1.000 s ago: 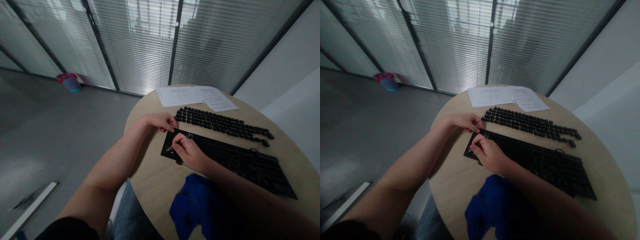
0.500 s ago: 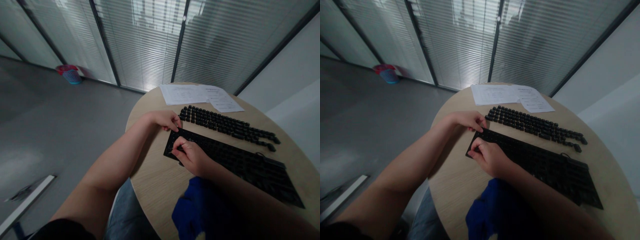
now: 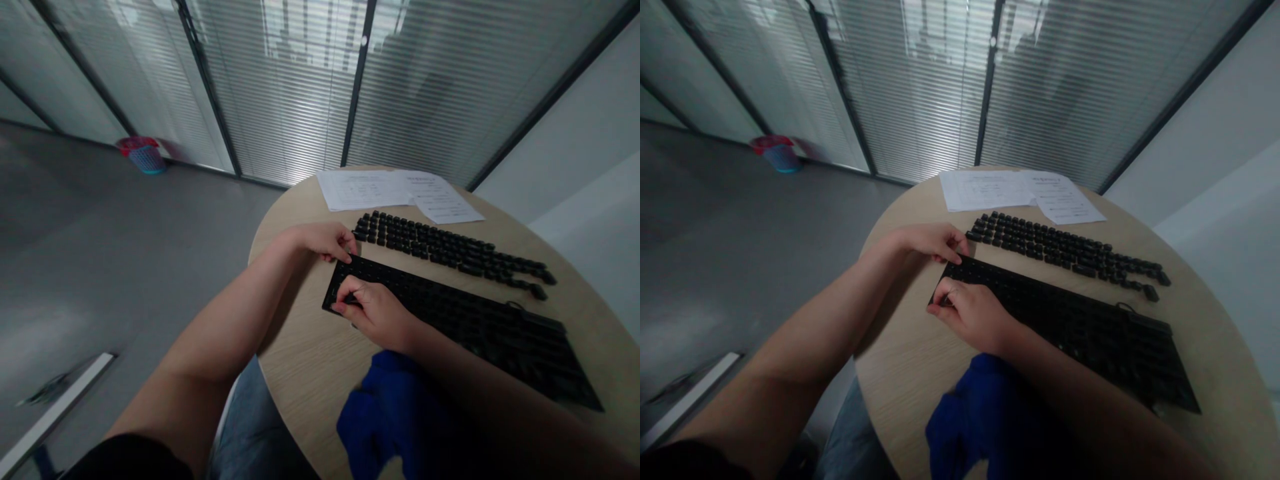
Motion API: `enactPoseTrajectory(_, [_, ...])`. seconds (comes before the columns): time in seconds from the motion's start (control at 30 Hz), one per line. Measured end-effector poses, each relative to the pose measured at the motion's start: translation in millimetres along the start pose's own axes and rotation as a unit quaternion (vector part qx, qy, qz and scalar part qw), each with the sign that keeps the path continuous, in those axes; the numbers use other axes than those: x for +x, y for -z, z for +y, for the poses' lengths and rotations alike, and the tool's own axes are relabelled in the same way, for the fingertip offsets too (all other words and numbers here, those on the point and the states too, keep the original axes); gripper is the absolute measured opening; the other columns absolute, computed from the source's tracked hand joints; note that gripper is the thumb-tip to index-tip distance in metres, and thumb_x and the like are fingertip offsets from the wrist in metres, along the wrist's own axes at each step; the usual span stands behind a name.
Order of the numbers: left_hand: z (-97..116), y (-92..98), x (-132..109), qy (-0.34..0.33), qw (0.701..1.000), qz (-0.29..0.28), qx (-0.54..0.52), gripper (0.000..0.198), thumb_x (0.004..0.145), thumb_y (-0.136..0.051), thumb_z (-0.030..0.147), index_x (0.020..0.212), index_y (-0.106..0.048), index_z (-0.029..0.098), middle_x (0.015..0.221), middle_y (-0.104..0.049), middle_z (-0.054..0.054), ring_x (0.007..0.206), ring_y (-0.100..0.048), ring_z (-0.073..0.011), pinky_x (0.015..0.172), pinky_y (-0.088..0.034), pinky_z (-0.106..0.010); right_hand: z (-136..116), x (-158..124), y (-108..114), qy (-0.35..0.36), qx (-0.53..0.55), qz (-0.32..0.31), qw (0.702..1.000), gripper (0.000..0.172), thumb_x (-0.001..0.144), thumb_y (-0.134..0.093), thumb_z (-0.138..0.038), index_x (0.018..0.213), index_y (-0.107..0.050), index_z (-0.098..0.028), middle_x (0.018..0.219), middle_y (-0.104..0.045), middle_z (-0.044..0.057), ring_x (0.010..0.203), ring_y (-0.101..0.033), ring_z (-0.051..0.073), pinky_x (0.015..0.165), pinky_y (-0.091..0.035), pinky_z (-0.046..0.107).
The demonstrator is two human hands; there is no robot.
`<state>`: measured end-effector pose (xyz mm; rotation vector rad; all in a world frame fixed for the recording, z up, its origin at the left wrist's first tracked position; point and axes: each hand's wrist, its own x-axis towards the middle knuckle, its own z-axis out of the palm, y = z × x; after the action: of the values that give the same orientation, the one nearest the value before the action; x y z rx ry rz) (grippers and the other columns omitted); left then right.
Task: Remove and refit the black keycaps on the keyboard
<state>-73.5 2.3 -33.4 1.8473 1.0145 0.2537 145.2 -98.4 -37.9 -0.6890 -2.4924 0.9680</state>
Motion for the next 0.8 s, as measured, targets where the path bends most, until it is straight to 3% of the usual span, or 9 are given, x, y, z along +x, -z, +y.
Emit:
enactPoseTrajectory(0.23, [-0.2, -0.8, -1.1, 0.0, 1.0, 0.009, 0.0, 0.027, 0.076, -0.078, 0.029, 0.098, -0.073, 0.016, 0.059, -0.06, 0.004, 0.048, -0.055, -0.0105, 0.047, -0.041, -0.02, -1.5, 0.8, -1.5, 0.025, -0.009, 0.015, 1.0, 0.015, 0.099, -0.063, -0.03, 0.088, -0.06, -0.021, 0.078, -0.065, 0.001, 0.066, -0.057, 0.015, 0.065, -0.037, 0.028])
enactPoseTrajectory(0.43, [0.6, -0.5, -2.7, -0.005, 1.0, 0.008, -0.013, 0.023, 0.077, -0.078, 0.028, 0.096, -0.074, 0.016, 0.057, -0.059, 0.004, 0.047, -0.053, -0.0091, 0.048, -0.038, -0.02, 4.1, -1.3, -1.1, 0.003, 0.069, 0.058, 0.996, 0.013, 0.1, -0.058, -0.03, 0.09, -0.06, -0.022, 0.065, -0.056, -0.005, 0.055, -0.05, 0.013, 0.061, -0.037, 0.027])
enactPoseTrajectory(0.8, [-1.9, -1.1, -0.2, -0.005, 1.0, 0.006, -0.029, 0.022, 0.076, -0.079, 0.026, 0.095, -0.074, 0.015, 0.058, -0.06, 0.005, 0.046, -0.052, -0.0091, 0.047, -0.037, -0.02, 4.4, -3.9, -1.0, 0.034, 0.088, 0.093, 0.991, 0.015, 0.099, -0.057, -0.032, 0.089, -0.061, -0.022, 0.064, -0.055, -0.005, 0.052, -0.047, 0.012, 0.057, -0.037, 0.026])
